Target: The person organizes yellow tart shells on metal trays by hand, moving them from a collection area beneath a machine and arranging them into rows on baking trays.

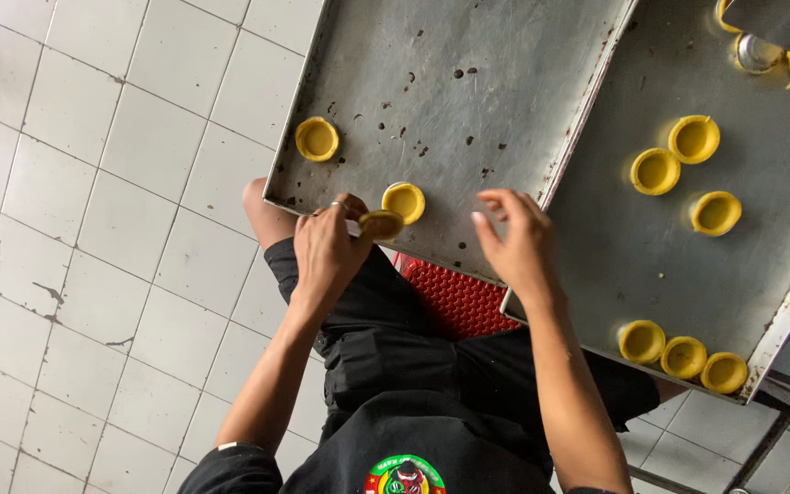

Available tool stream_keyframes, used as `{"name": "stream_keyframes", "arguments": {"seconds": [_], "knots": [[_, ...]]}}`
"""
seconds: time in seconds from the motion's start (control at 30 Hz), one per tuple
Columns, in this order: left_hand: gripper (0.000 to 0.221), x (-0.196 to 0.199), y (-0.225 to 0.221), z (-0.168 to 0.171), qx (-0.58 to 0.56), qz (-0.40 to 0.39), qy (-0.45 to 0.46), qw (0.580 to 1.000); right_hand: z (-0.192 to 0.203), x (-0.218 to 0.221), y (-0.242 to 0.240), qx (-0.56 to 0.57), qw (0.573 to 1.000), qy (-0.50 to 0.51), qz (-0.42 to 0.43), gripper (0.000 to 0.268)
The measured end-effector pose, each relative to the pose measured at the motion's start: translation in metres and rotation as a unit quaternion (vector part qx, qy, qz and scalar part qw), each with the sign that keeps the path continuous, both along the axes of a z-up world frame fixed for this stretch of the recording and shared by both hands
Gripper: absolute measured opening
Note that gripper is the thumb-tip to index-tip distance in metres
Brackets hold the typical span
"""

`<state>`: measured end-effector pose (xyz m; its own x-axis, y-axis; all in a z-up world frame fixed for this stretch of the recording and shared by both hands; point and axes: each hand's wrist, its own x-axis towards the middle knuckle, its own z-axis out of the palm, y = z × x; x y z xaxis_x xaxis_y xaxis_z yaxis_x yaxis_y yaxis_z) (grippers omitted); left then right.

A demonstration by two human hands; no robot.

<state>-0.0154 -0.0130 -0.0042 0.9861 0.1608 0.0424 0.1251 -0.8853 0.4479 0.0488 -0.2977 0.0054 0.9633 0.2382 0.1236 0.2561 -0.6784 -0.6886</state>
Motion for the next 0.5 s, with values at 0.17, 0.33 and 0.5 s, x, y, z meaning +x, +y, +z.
{"name": "stream_keyframes", "arguments": {"seconds": [0.17, 0.33, 0.5], "knots": [[0.027, 0.027, 0.028, 0.020, -0.038, 0.021, -0.033, 0.999, -0.019, 0.026, 0.074, -0.024, 0.988, 0.009, 0.150, 0.040], [0.039, 0.041, 0.039, 0.001, 0.058, -0.029, -0.054, 0.996, -0.055, 0.033, 0.082, -0.059, 0.990, 0.002, 0.129, 0.036], [0.041, 0.035, 0.005, 0.010, 0.000, -0.089, -0.071, 0.994, -0.013, 0.024, 0.062, 0.047, 0.987, 0.077, 0.131, 0.021]]}}
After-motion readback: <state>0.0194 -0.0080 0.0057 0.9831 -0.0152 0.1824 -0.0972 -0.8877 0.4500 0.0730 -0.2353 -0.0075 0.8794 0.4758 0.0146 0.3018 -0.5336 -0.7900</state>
